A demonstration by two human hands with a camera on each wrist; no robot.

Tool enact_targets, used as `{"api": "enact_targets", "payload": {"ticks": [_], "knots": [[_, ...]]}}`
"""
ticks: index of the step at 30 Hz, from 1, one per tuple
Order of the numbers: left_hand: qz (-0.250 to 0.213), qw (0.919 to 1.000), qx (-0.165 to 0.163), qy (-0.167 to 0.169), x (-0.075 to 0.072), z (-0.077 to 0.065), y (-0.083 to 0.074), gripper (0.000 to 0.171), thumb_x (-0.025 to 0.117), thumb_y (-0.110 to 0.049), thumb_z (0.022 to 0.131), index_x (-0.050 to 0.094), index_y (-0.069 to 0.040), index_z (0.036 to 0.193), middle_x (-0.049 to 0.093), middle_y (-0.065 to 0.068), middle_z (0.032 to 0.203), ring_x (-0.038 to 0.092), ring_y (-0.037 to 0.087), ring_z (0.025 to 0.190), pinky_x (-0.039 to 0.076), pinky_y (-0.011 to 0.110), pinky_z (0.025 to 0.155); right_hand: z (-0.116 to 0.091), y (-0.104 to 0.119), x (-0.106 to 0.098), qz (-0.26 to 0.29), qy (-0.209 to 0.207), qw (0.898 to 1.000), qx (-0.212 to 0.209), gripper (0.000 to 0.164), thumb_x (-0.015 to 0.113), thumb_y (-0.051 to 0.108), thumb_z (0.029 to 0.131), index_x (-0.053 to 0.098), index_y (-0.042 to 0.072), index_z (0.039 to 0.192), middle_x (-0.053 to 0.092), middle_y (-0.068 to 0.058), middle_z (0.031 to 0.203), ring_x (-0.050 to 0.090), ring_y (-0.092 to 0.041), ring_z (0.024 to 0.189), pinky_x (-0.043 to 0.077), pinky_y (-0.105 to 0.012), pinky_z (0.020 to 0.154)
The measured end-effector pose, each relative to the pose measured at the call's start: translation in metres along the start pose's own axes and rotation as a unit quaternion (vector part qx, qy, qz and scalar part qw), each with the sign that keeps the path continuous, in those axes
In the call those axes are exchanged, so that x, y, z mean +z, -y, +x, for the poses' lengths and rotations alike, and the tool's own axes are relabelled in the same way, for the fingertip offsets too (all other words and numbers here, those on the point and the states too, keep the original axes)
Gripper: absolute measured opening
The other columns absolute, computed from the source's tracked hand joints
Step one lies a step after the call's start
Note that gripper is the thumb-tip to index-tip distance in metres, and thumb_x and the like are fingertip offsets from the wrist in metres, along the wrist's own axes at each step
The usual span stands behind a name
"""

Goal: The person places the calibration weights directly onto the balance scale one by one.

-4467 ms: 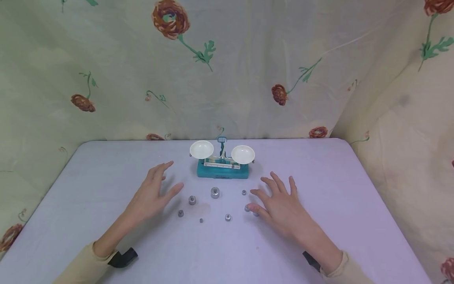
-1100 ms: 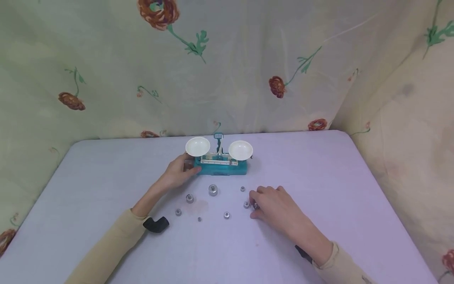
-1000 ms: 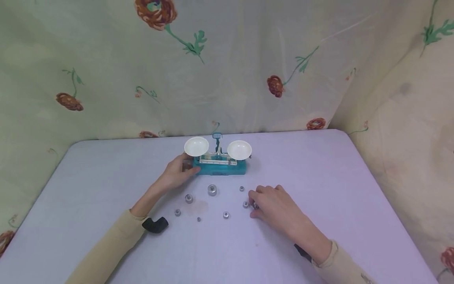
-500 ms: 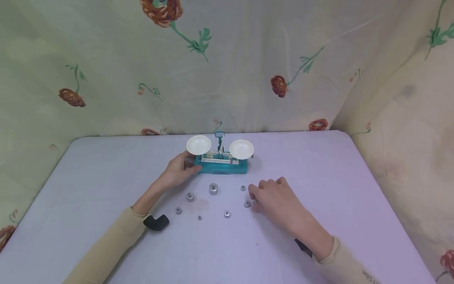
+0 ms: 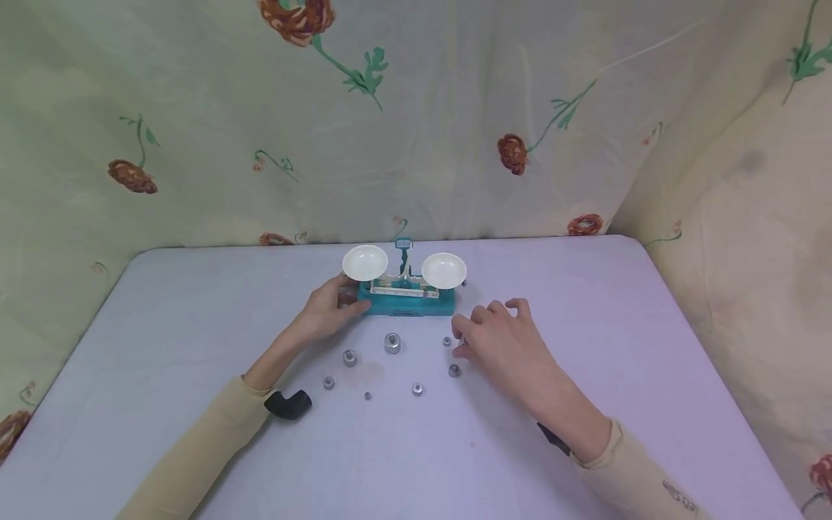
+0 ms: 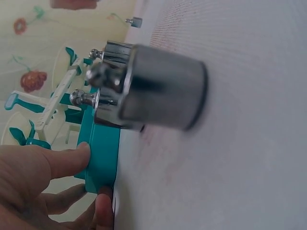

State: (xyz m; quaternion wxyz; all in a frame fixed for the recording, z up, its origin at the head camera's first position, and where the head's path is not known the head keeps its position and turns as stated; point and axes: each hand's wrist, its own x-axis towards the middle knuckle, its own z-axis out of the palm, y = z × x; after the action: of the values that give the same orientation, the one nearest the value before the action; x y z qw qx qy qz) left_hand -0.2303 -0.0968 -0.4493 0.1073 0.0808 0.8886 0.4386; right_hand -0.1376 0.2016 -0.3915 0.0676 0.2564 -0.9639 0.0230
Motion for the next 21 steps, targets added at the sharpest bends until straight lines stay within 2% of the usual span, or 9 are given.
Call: {"api": "enact_targets", "payload": {"ticks": [7, 13, 21], "knots": [[0.006, 1.0000, 0.000, -0.001, 0.000, 0.001, 0.000, 0.063, 0.070, -0.019, 0.106, 0.045, -0.003, 0.161, 0.056, 0.021, 0.157, 0.066, 0.036, 0.130, 0.059, 0.049, 0.105, 0.006, 0.002, 0.000, 0.014, -0.046, 0.998, 0.041, 0.021, 0.087, 0.030, 0.092, 0.080, 0.019, 0.107, 0.079, -0.007, 0.100, 0.072, -0.034, 0.103, 0.045, -0.069, 0.108], [0.008, 1.0000, 0.005, -0.002, -0.001, 0.001, 0.000, 0.062, 0.070, -0.019, 0.106, 0.045, -0.003, 0.160, 0.057, 0.021, 0.157, 0.066, 0.036, 0.129, 0.059, 0.048, 0.104, 0.017, 0.001, -0.004, 0.016, -0.100, 0.994, 0.047, 0.024, 0.086, 0.031, 0.092, 0.080, 0.015, 0.108, 0.080, -0.012, 0.102, 0.073, -0.036, 0.103, 0.047, -0.068, 0.105], [0.007, 1.0000, 0.002, -0.003, -0.001, 0.000, 0.000, 0.061, 0.071, -0.019, 0.105, 0.047, -0.003, 0.159, 0.057, 0.021, 0.156, 0.066, 0.036, 0.128, 0.059, 0.047, 0.103, 0.031, 0.001, -0.009, 0.021, -0.133, 0.990, 0.044, 0.023, 0.083, 0.030, 0.096, 0.079, 0.013, 0.111, 0.078, -0.013, 0.101, 0.072, -0.035, 0.098, 0.046, -0.067, 0.104]]}}
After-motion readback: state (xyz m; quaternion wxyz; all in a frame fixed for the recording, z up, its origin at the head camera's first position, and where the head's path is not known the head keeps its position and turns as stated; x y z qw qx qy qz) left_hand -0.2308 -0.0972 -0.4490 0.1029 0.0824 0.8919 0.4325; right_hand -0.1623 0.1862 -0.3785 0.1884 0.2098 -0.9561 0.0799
